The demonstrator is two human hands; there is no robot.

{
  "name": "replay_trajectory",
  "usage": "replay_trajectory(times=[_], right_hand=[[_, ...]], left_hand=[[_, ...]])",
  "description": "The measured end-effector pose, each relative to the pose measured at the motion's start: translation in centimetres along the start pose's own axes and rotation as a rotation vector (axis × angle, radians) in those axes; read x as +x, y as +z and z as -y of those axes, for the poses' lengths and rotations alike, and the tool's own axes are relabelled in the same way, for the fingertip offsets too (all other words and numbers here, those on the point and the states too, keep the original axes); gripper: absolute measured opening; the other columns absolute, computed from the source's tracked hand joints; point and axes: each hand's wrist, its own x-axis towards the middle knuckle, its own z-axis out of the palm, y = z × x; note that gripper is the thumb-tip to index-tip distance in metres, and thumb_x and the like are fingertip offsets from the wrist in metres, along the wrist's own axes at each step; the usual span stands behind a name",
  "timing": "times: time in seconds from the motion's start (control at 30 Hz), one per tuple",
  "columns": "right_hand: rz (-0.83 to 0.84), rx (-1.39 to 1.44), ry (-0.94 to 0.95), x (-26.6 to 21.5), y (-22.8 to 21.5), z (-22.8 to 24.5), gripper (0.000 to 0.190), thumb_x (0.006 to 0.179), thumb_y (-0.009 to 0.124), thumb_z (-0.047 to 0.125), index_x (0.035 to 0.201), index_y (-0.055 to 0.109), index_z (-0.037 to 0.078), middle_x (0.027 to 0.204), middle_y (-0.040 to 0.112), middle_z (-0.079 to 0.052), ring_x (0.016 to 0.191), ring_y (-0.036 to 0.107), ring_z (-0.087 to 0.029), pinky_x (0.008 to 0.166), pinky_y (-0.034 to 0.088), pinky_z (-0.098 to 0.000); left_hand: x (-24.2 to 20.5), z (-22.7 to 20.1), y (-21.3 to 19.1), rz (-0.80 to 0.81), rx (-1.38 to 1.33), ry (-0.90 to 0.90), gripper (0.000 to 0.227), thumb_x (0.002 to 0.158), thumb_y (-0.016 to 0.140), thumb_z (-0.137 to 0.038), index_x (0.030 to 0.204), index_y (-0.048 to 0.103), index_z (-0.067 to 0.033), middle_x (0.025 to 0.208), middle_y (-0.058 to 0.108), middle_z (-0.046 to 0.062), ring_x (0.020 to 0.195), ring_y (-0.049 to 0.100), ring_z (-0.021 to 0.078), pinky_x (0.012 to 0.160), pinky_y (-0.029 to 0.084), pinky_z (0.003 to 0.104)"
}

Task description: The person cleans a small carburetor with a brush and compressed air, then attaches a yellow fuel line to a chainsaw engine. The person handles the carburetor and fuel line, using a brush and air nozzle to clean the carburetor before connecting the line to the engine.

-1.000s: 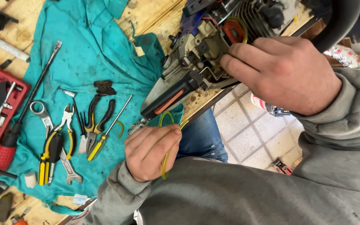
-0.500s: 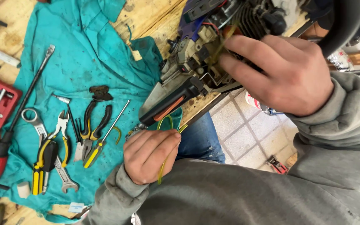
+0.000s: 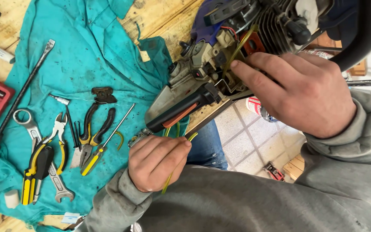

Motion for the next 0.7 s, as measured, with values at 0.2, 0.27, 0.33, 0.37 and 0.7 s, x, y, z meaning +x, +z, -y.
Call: replay_trajectory(times=[0.2,0.27,0.33,0.37,0.7], right_hand=[[-0.036,0.080,0.017,0.14,-0.27,-0.15,0.030,0.101,0.075,0.011,0.131,0.078,0.006,0.128,0.077,-0.007,0.082,0.070,-0.017,0.071,0.057,-0.0279],[0.004,0.076,0.019,0.23,-0.24,0.00,0.039,0.100,0.072,0.013,0.138,0.075,0.007,0.133,0.075,-0.007,0.083,0.069,-0.017,0.072,0.056,-0.0284],[0.001,0.073,0.004,0.32,0.10,0.05,0.045,0.098,0.069,0.011,0.142,0.073,0.010,0.136,0.071,-0.007,0.077,0.064,-0.014,0.065,0.053,-0.0259],[0.003,0.071,0.002,0.35,0.19,-0.06,0.045,0.098,0.069,0.011,0.142,0.073,0.010,0.136,0.071,-0.007,0.077,0.064,-0.014,0.065,0.053,-0.0259],[-0.053,0.135,-0.010,0.61,0.58,-0.14,0.038,0.095,0.074,0.012,0.133,0.076,0.008,0.114,0.069,-0.006,0.077,0.064,-0.018,0.065,0.052,-0.0291]], left_hand=[[-0.21,0.35,0.29,-0.007,-0.011,0.006,0.017,0.079,0.081,0.006,0.093,0.073,0.0002,0.090,0.075,0.012,0.072,0.069,0.0214,0.063,0.056,0.032],[-0.33,0.23,0.28,0.001,-0.018,0.005,0.018,0.079,0.081,0.006,0.095,0.073,0.0005,0.091,0.075,0.012,0.071,0.068,0.0215,0.064,0.055,0.032],[-0.25,0.47,0.24,0.007,-0.022,0.003,0.017,0.080,0.080,0.005,0.094,0.073,0.0006,0.092,0.075,0.012,0.072,0.069,0.0220,0.064,0.055,0.032],[-0.19,0.57,0.24,0.004,-0.024,0.002,0.017,0.080,0.080,0.005,0.094,0.073,0.0006,0.092,0.075,0.012,0.072,0.069,0.0220,0.064,0.055,0.032],[-0.27,0.56,0.41,0.007,-0.040,0.001,0.016,0.079,0.079,0.007,0.092,0.073,0.0021,0.088,0.074,0.012,0.070,0.069,0.0217,0.062,0.056,0.032]])
